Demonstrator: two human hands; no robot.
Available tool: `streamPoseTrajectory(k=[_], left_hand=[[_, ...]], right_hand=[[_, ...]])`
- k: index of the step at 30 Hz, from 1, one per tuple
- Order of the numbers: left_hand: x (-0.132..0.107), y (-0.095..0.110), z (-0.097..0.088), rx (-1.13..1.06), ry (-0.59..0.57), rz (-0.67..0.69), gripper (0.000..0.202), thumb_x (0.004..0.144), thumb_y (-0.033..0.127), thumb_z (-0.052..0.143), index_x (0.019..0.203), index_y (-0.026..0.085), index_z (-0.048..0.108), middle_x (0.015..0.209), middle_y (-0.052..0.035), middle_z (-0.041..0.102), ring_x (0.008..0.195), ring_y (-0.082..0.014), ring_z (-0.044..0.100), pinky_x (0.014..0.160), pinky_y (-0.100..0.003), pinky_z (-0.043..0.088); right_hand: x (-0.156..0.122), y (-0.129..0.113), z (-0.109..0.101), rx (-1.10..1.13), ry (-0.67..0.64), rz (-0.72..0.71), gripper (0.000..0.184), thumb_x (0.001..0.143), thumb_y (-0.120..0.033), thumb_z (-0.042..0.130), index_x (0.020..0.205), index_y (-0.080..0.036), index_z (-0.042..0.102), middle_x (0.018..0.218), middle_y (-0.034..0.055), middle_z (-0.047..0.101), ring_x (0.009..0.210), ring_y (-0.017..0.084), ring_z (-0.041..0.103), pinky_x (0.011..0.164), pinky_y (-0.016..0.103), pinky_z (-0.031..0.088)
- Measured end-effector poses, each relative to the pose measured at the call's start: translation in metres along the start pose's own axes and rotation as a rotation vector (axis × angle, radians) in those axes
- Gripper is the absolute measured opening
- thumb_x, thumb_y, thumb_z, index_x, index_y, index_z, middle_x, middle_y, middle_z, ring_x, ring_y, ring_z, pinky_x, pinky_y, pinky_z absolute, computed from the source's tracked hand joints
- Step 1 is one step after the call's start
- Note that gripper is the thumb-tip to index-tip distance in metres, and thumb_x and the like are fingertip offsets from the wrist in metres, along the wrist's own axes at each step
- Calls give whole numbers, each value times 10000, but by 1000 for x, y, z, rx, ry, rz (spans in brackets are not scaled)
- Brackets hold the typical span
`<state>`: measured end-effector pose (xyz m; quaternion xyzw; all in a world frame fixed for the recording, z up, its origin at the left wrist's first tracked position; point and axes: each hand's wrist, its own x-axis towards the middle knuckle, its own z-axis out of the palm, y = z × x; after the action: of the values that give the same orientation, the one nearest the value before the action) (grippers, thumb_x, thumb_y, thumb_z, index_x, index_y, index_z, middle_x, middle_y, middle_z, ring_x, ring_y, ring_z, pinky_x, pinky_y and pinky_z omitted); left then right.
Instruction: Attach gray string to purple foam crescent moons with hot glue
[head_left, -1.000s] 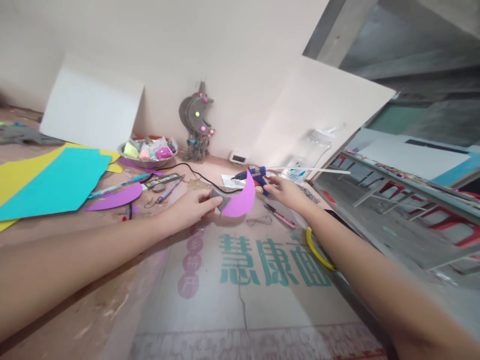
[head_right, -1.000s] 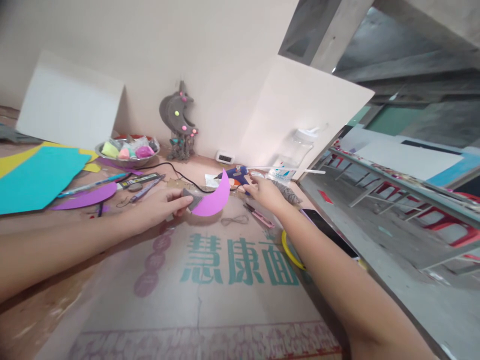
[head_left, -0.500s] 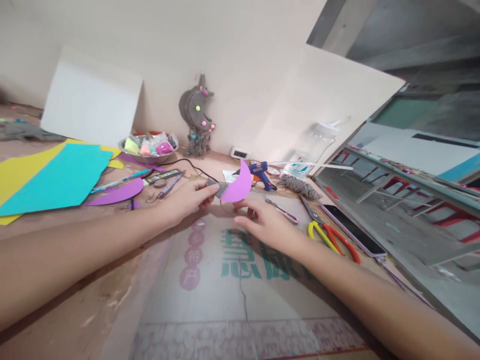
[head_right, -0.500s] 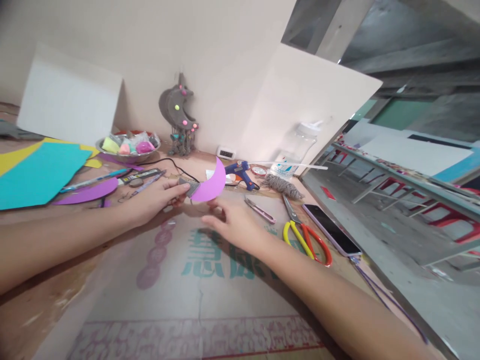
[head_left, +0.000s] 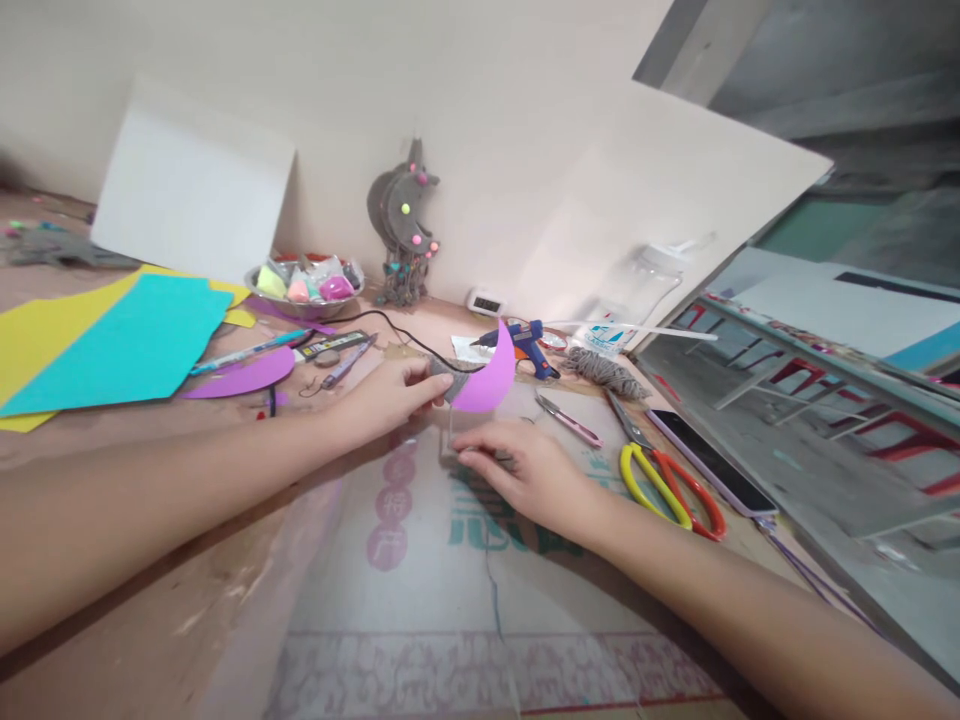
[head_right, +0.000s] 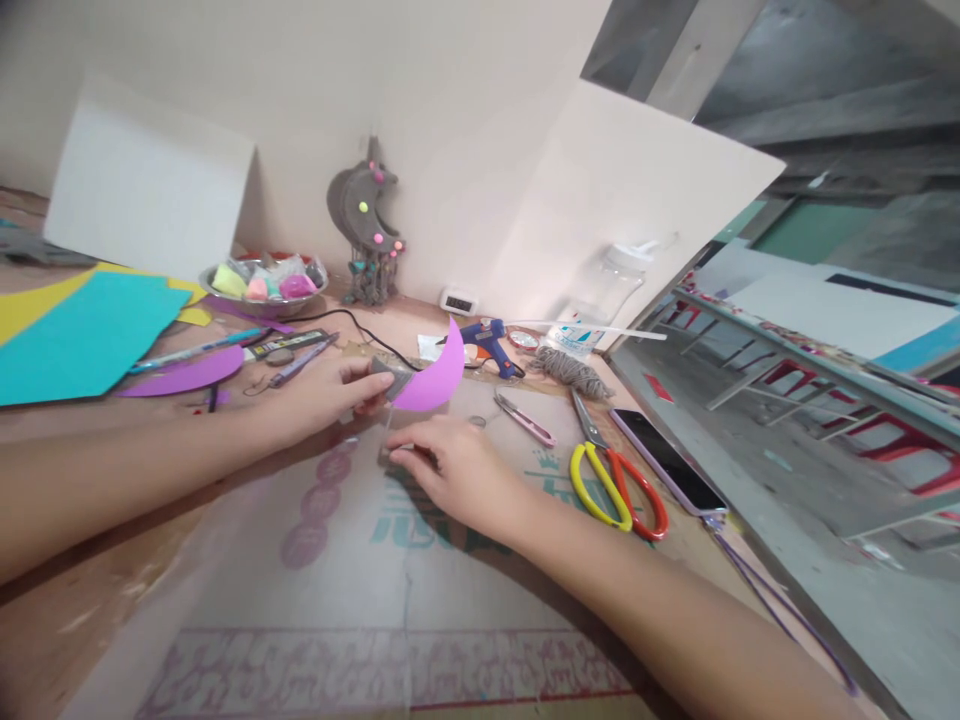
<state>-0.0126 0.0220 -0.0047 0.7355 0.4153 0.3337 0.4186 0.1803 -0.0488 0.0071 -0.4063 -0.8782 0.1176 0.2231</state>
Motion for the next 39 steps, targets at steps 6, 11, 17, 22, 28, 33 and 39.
streamPoseTrajectory(k=[6, 11, 17, 22, 28, 33, 39], left_hand=[[1, -3, 1, -53, -37, 31, 202, 826, 354, 509, 748, 167, 520, 606, 24, 541, 510, -96, 480, 488, -219, 352], [-1, -3, 2, -78, 26, 101, 432, 781, 233, 566, 1204, 184, 494, 650, 44, 545, 580, -116, 533, 548, -227, 404], [-6, 4, 4, 6, -54, 174, 393, 833, 226, 513, 1221, 173, 543, 654, 35, 538, 576, -102, 490, 563, -224, 406], [-5, 4, 3, 77, -88, 215, 269, 863, 239, 476, 1048, 157, 652, 854, -22, 663, 721, -122, 584, 676, -238, 462], [-4, 3, 2, 109, -152, 257, 276, 812, 287, 584, 1042, 155, 657, 917, -30, 677, 822, -148, 612, 753, -259, 482], [-6, 2, 5, 120, -174, 260, 383, 735, 282, 675, 1095, 161, 622, 874, -21, 640, 772, -139, 600, 735, -272, 496], [-8, 0, 7, 203, -162, 320, 325, 770, 351, 635, 1047, 181, 626, 924, -35, 637, 777, -143, 580, 712, -279, 479]], right_hand=[[2, 1, 4, -50, -37, -8, 144, 890, -265, 539, 809, -194, 635, 772, 17, 679, 718, 138, 588, 711, 262, 428], [2, -3, 4, 7, 21, -19, 144, 902, -242, 494, 795, -188, 573, 752, 20, 628, 698, 136, 547, 687, 260, 414], [0, 7, -1, 243, 275, 182, 201, 952, -287, 379, 785, -210, 460, 699, -11, 523, 659, 126, 501, 656, 262, 403], [4, 19, 2, 416, 327, 246, 222, 964, -335, 363, 779, -221, 408, 635, -41, 482, 611, 118, 481, 640, 264, 397], [6, 28, 1, 527, 403, 261, 229, 949, -389, 391, 787, -230, 418, 623, -46, 479, 597, 122, 488, 641, 273, 417], [4, 29, 2, 587, 423, 271, 215, 943, -395, 409, 800, -235, 420, 626, -47, 470, 599, 122, 491, 659, 282, 440], [4, 23, 3, 606, 413, 228, 209, 946, -380, 415, 802, -228, 419, 627, -53, 464, 579, 108, 486, 632, 274, 434]])
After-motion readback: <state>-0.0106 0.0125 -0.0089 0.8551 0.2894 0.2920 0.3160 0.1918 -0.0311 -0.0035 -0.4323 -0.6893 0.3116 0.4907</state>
